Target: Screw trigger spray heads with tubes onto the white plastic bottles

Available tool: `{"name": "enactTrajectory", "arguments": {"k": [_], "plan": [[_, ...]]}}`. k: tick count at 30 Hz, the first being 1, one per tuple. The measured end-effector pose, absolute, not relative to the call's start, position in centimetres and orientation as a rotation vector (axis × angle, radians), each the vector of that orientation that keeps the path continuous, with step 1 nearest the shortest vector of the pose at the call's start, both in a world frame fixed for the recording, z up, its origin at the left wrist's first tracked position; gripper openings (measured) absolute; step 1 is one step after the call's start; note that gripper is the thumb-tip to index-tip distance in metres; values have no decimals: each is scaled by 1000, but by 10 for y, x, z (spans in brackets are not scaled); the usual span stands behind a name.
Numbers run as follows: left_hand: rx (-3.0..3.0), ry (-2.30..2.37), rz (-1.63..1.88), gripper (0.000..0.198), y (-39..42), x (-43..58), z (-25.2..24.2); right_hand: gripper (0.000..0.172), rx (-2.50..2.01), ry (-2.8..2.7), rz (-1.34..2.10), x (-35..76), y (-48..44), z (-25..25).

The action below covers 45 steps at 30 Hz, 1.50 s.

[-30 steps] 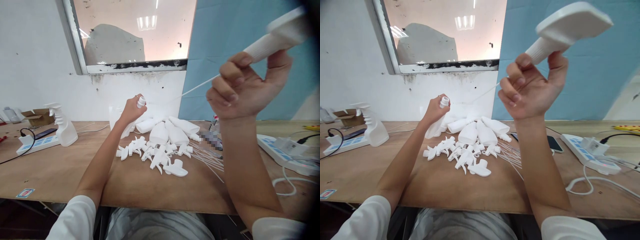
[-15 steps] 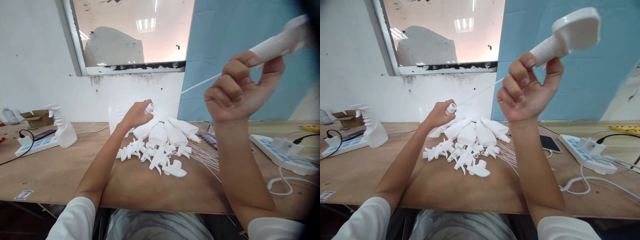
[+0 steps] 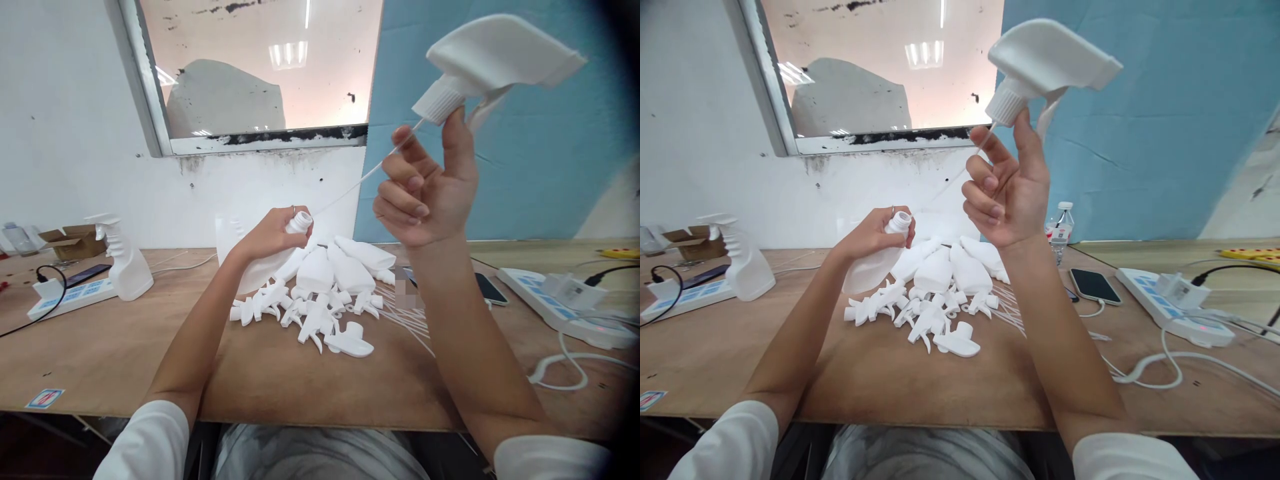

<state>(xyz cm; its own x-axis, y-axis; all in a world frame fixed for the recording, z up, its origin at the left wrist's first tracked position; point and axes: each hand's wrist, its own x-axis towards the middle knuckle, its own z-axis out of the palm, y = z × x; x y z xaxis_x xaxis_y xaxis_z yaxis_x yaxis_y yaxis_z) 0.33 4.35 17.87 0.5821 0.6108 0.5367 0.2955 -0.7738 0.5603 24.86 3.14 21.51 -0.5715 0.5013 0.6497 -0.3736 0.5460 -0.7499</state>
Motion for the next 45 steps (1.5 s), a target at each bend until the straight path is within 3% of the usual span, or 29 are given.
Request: {"name": "enactTrajectory", "arguments": {"k": [4,10,24,30,35,40,42,45], "plan": [[2434,729,881,6,41,3,181,35,-231,-1647,1010,234,21,213],[2357,580,799,9,37,3,182,43,-372,-1600,919,213,25,207],[2316,410,515,40,37,-3,186,22,-456,-2214,871,208,28,194],[2211,317,382,55,38,-3,184,50,-355,-2300,1016,213,18,197],[2174,261,367,58,39,-2,183,61,-298,-2329,1013,216,18,196],[2211,282,384,61,40,-3,183,91,-213,-2254,983,216,17,196],[2224,301,335,60,40,-3,183,89,-173,-2240,945,215,16,195],[2223,279,237,55,37,-2,183,65,-99,-2270,911,213,14,194]]}}
